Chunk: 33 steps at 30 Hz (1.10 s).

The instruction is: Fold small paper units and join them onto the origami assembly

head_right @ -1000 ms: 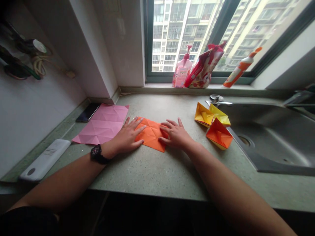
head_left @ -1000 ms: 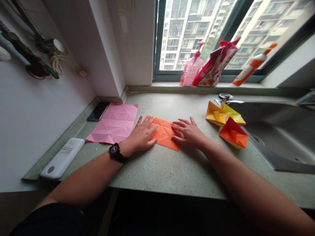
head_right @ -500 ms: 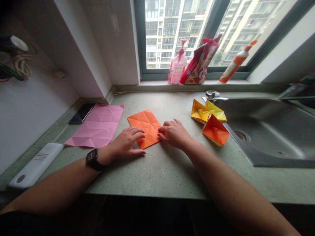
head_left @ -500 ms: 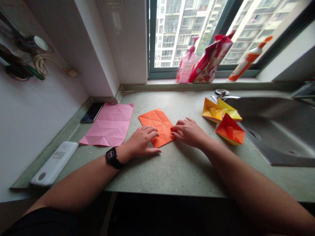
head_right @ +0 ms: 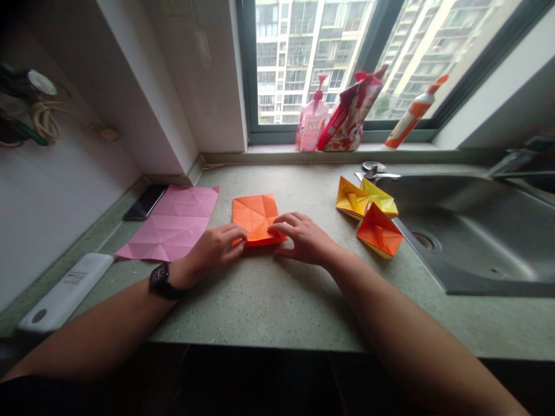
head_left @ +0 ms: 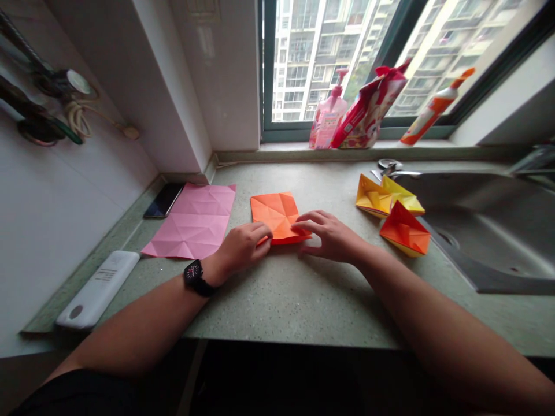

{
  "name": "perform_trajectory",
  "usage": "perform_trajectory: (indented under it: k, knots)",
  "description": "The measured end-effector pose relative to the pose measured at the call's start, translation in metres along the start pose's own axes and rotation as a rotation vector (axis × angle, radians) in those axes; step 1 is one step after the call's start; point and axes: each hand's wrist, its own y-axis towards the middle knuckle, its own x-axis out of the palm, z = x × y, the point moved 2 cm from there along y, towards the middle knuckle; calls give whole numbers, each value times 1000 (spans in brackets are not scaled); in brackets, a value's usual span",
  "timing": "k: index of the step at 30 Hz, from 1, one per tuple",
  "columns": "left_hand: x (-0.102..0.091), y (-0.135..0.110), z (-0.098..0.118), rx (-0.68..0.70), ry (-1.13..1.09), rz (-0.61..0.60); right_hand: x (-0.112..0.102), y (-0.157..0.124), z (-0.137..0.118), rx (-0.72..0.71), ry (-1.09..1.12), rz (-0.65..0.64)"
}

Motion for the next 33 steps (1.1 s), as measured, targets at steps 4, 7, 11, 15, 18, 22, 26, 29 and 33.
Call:
perform_trajectory:
  k: [4,7,11,15,18,22,26,29,33]
  knots:
    - [-7,-1,2,7,-80,81,0,2,2,13,-14,70]
    - [-13,-2,-1,64,-87,124,-6,2,3,52,6,154]
    - [-13,-1,-12,96,-18,102,-18,1,-1,76,58,292]
    - [-10,1,-22,5,-1,97,-23,2,-8,76,138,344]
    - [-13,2,-23,-37,-36,178,-23,2,-9,80,168,375]
    - [-20,1,-19,-60,-92,306,-18,1,-2,104,207,335]
    - [-22,2,-14,-132,-219,377,-11,1,5,145,326,278]
    - [-21,3,-13,-190,-415,398,-8,2,4,201,474,312]
    - [-15,3,-14,-243,-646,361,-7,3,-1,307,789,351]
